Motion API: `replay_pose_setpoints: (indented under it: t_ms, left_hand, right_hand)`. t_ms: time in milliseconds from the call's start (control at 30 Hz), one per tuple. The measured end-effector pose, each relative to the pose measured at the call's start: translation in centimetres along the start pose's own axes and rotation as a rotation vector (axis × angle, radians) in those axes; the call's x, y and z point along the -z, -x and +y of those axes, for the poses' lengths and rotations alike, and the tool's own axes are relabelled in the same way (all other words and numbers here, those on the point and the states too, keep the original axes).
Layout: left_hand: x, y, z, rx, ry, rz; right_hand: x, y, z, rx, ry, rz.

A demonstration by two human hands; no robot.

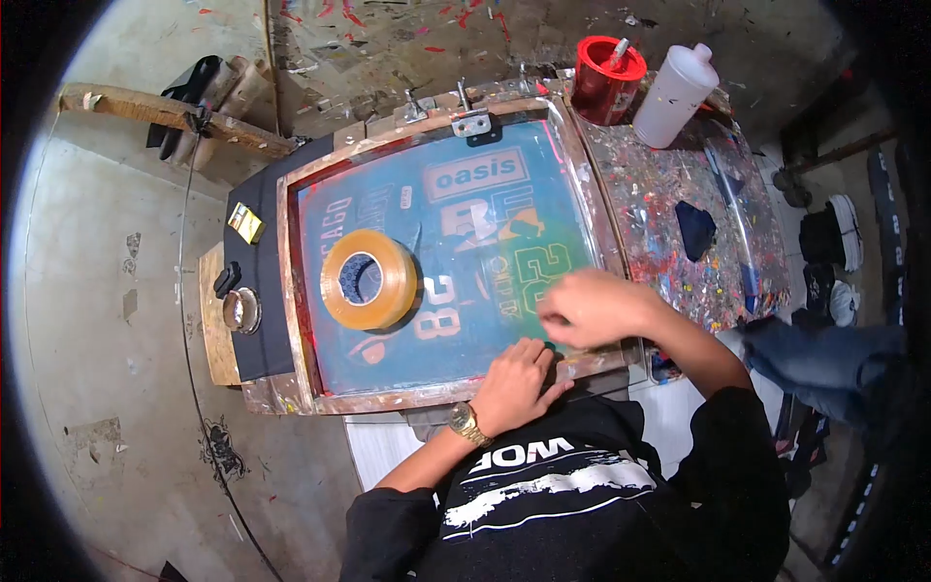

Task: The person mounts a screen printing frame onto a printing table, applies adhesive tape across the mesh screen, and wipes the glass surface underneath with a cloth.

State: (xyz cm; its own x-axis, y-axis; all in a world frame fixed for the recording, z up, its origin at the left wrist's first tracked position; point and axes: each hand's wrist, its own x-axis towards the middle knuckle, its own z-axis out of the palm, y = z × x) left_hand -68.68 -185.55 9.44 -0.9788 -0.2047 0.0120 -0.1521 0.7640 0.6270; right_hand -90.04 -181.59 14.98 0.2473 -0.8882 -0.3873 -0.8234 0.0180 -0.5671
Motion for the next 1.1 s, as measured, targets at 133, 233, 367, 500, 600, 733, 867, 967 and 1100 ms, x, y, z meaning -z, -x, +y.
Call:
replay_pose_setpoints:
  t_ms: [133, 233, 367, 500, 600, 733, 867, 967, 1100]
  left_hand:
    - [5.4, 1.4, -2.7, 0.134, 0.058, 0.152]
    - [9.1, 3.2, -6.0, 0.320, -0.435, 0.521]
    - [9.8, 4.2, -13.3, 0.311, -0.649, 0.333]
    - [12.6, 4.4, -13.5, 0.214, -0.529, 0.276]
    - [16.8, 4.5, -9.1, 0.194, -0.289, 0.139]
    - [21.8, 3.5, -1.8, 0.099, 0.019, -0.112]
    - [24.4, 3.0, 1.0, 0.155, 0.056, -0.341]
    - [24.1, 3.4, 4.0, 0.203, -0.340, -0.329]
    - [25.1, 3.6, 11.5, 0.046, -0.519, -0.043]
  right_hand:
    - [-1.4, -9.6, 1.2, 0.241, 0.025, 0.568]
    - [-1.0, -16.3, -0.3, 0.301, 0.080, 0.762]
    - [-0.8, -22.9, 2.3, 0.417, 0.247, 0.779]
    - [0.0, -20.2, 1.4, 0.383, -0.305, 0.521]
    - [0.5, -14.6, 0.0, 0.353, -0.630, 0.496]
    - [0.5, -4.1, -2.3, 0.237, -1.063, 0.321]
    - [-1.4, 8.4, -2.2, 0.046, -1.006, 0.573]
    - [-4.1, 15.9, 0.8, -0.104, -1.086, 0.728]
    - [-3.2, 21.8, -0.6, 0.211, -0.707, 0.931]
